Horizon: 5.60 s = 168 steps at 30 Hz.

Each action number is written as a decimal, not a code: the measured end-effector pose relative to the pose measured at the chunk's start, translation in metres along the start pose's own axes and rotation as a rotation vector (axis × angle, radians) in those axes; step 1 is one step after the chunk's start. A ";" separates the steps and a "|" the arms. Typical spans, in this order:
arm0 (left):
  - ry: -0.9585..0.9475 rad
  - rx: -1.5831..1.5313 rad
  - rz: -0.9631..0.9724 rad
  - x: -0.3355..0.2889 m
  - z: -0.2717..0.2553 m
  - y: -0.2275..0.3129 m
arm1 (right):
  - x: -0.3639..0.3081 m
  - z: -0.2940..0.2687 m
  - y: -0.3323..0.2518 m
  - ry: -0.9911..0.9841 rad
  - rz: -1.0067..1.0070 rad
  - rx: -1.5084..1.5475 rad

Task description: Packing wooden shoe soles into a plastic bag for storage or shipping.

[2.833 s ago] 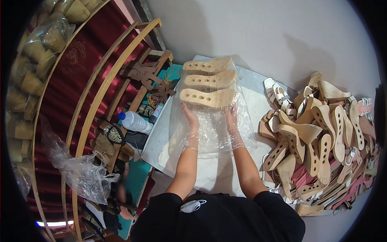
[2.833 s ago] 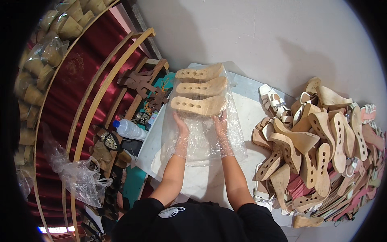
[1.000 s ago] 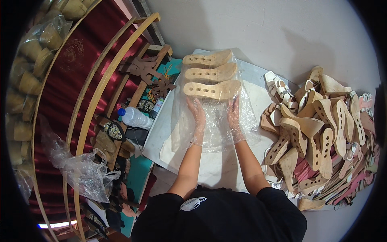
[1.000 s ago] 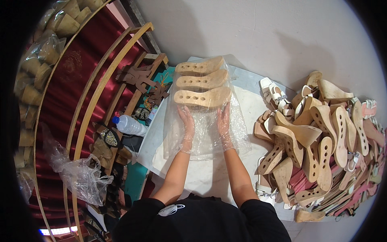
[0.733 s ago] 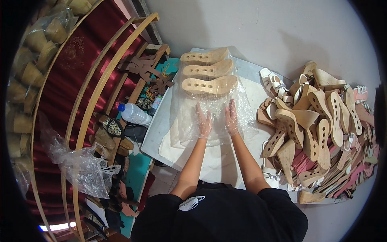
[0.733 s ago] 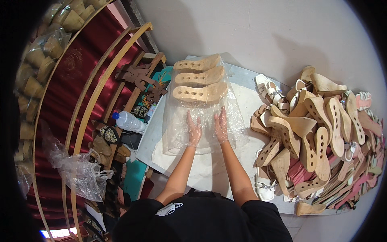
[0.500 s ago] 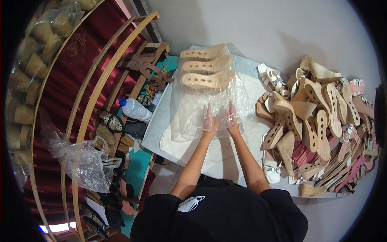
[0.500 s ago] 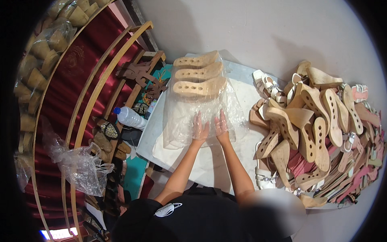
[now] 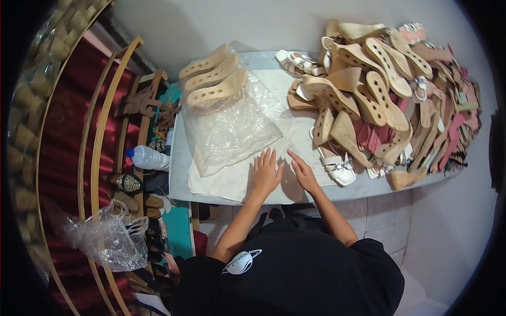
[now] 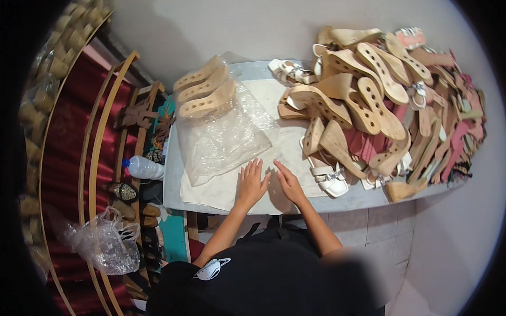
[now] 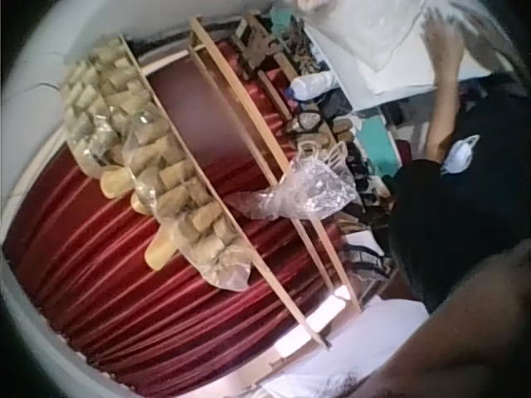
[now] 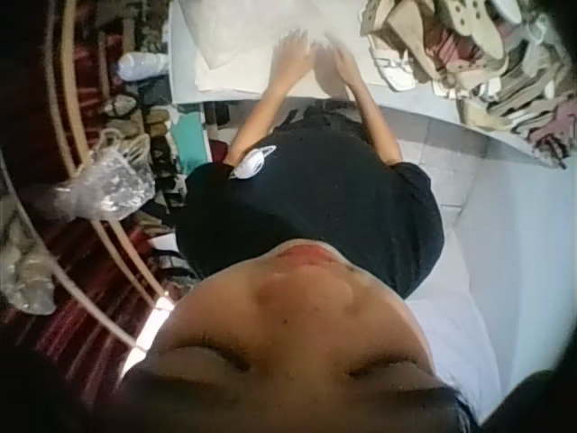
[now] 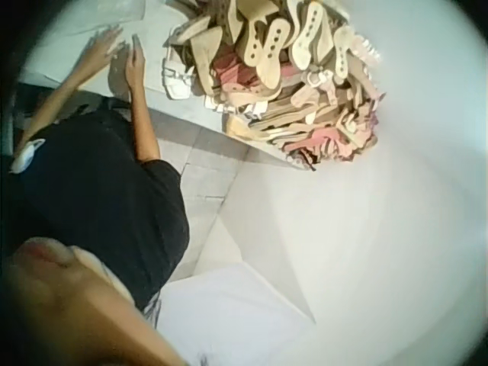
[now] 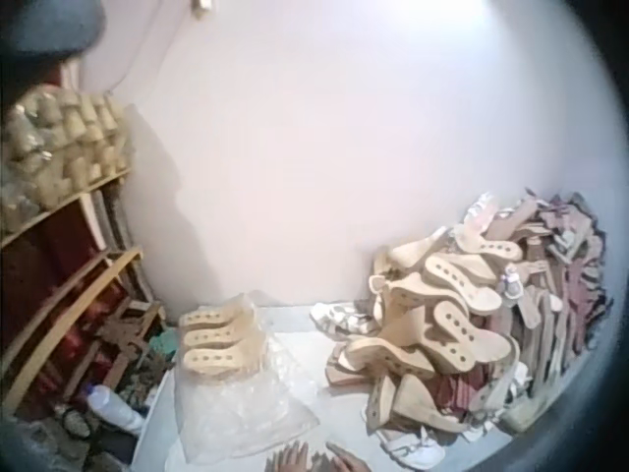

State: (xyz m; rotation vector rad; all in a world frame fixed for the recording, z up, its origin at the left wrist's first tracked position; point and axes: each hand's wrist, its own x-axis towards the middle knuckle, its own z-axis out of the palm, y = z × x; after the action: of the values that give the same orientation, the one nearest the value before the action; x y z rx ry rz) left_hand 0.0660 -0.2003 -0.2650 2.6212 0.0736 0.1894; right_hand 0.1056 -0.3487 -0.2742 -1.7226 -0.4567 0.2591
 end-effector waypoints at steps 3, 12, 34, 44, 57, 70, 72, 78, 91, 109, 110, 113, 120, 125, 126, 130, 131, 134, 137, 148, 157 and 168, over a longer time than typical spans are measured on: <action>-0.026 0.032 0.110 0.001 0.004 0.026 | -0.023 -0.037 0.003 0.104 0.066 0.081; 0.143 -0.098 0.233 0.061 0.041 0.098 | -0.059 -0.135 0.003 0.596 0.043 -0.067; -0.030 -0.460 -0.114 0.129 0.074 0.144 | -0.082 -0.232 0.013 0.337 -0.200 -0.713; 0.049 -0.742 0.023 0.046 0.005 0.117 | -0.062 -0.223 -0.005 0.178 -0.555 -0.815; 0.135 -0.767 -0.107 -0.019 -0.033 -0.013 | -0.008 -0.088 0.016 -0.120 -0.657 -0.903; -0.082 -0.921 -0.167 -0.019 -0.039 -0.059 | -0.013 -0.051 0.022 -0.151 -0.534 -0.840; -0.117 -0.918 -0.184 -0.020 -0.041 -0.059 | -0.016 -0.047 0.023 -0.132 -0.509 -0.844; 0.102 -0.507 0.160 -0.010 -0.055 -0.043 | -0.018 -0.037 0.019 -0.002 -0.458 -0.828; 0.364 -0.607 0.326 0.085 -0.041 0.050 | 0.023 -0.081 -0.018 0.354 -0.326 -0.609; 0.420 -0.134 0.242 0.228 -0.004 0.084 | 0.040 -0.159 0.000 0.411 -0.175 -0.258; 0.362 -0.145 0.223 0.230 -0.006 0.081 | 0.042 -0.160 0.005 0.415 -0.197 -0.265; 0.376 -0.147 0.264 0.232 -0.016 0.089 | 0.047 -0.162 0.023 0.402 -0.160 -0.146; 0.344 -0.251 0.212 0.186 -0.049 0.130 | 0.055 -0.149 0.003 0.317 0.329 0.764; 0.462 -0.333 0.068 0.114 -0.029 0.113 | 0.055 -0.136 -0.041 0.328 0.605 1.202; 0.539 -0.375 0.045 0.098 -0.023 0.110 | 0.055 -0.133 -0.047 0.306 0.636 1.242; 0.573 -0.412 -0.101 0.042 -0.005 0.106 | 0.054 -0.103 -0.061 0.218 0.724 1.103; 0.579 -0.407 -0.123 0.032 0.002 0.103 | 0.052 -0.090 -0.066 0.202 0.742 1.095; 0.681 -0.419 0.010 0.005 0.019 0.093 | 0.046 -0.040 -0.055 0.507 0.573 0.985; 0.723 -0.392 0.058 -0.009 0.018 0.079 | 0.032 -0.017 -0.069 0.479 0.500 1.012; 0.476 -0.598 0.332 -0.005 -0.023 0.055 | 0.032 -0.032 -0.078 0.265 0.289 0.798; 0.193 -0.619 0.287 0.071 -0.107 0.024 | 0.035 -0.069 -0.089 -0.206 0.317 0.429; 0.301 0.003 0.763 0.069 -0.045 0.046 | 0.038 -0.099 -0.107 -0.435 0.236 0.085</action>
State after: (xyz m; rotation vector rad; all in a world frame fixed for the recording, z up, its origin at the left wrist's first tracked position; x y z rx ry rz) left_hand 0.1282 -0.2125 -0.1949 2.4714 -0.8266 0.8354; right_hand 0.1636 -0.4038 -0.1469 -1.6352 -0.5475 0.8217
